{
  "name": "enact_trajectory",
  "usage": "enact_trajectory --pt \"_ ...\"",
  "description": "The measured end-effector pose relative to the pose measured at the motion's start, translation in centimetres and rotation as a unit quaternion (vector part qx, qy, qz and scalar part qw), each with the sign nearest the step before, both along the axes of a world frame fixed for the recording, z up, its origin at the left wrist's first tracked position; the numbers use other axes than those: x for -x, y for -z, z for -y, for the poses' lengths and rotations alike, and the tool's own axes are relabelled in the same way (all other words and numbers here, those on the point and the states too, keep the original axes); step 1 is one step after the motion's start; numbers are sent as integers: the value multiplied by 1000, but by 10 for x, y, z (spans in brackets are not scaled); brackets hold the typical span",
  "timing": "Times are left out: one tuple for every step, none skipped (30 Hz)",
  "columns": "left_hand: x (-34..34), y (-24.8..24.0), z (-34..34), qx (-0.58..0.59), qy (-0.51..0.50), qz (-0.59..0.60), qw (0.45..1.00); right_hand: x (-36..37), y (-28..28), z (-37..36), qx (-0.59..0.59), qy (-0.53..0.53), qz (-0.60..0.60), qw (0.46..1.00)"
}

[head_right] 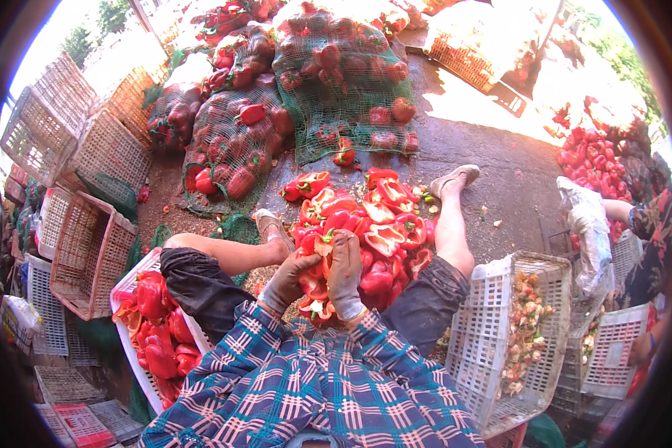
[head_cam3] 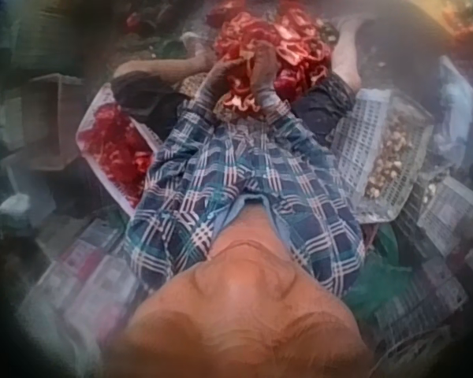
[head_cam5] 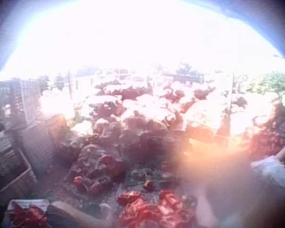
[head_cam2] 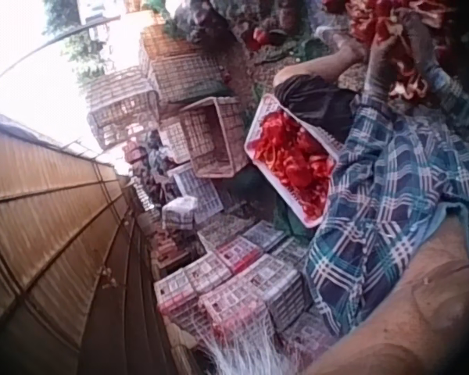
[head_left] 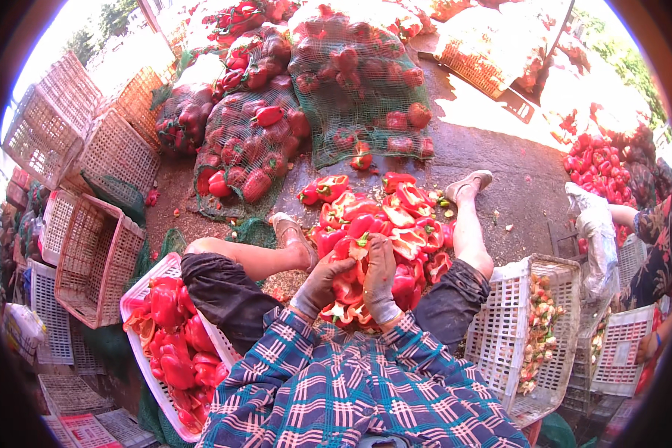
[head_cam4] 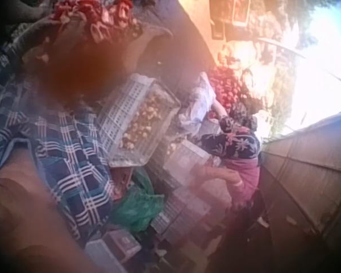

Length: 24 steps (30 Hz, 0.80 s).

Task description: The person cuts red bell peppers and removes the seed cores by hand, placing the processed halves into a crate.

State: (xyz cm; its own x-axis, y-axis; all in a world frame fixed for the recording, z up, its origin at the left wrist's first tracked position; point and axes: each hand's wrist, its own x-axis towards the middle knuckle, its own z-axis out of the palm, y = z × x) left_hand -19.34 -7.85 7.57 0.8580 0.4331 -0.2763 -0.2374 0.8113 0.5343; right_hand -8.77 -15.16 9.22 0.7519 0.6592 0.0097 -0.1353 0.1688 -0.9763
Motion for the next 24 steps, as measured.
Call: enact_trajectory --pt "1 4 0 -6 -14 -11 1000 -5 7 3 -4 -39 3 999" --pt "3 10 1 -12 -27 -23 999 -13 19 5 -8 -78 5 997" --pt "3 9 1 -19 -42 -32 998 -21 16 7 -14 -118 10 993" --pt "3 8 0 -26 -72 -53 996 -31 13 11 32 -145 122 981" --pt "3 6 -3 -56 -78 -80 992 -37 9 14 46 -128 146 980" --pt "6 5 -5 -83 -83 -111 987 -48 -8 18 53 -117 330 935" --pt "5 3 -6 -108 -87 -139 981 -59 -26 21 62 -102 504 856" --pt "2 -1 -4 -172 -93 -203 959 -59 -37 24 108 -134 557 813" --pt "-1 0 -1 -203 -92 -221 949 -57 -49 24 150 -163 607 763" --pt "-4 6 4 -234 -93 -239 938 -56 -55 24 191 -192 652 708" --pt "-5 12 8 -265 -93 -256 925 -58 -49 22 215 -202 649 702" --pt "-7 15 13 -298 -107 -245 916 -60 -42 19 240 -209 645 695" --pt "-9 17 13 -314 -99 -266 906 -62 -38 17 265 -216 641 687" --pt "-11 20 12 -331 -92 -287 894 -63 -34 18 271 -204 654 676" --pt "-9 19 12 -347 -86 -314 880 -63 -29 17 262 -207 643 689" --pt "-9 18 11 -327 -81 -322 885 -65 -21 14 254 -211 630 703" --pt "-7 22 12 -313 -79 -318 891 -66 -13 12 246 -214 618 715" --pt "-6 27 13 -299 -77 -311 899 -67 -9 12 249 -225 618 711" --pt "-6 31 13 -285 -74 -303 906 -67 -3 11 249 -214 621 711" --pt "-7 36 12 -251 -74 -299 918 -65 3 10 250 -204 624 712" --pt "-7 41 11 -215 -74 -295 928 -63 11 10 250 -195 627 712" --pt "-8 46 9 -180 -75 -289 937 -60 20 9 234 -168 623 727" --pt "-9 55 7 -144 -75 -247 955 -60 27 9 227 -153 611 743" --pt "-8 61 7 -105 -74 -207 970 -57 32 12 221 -140 596 760"
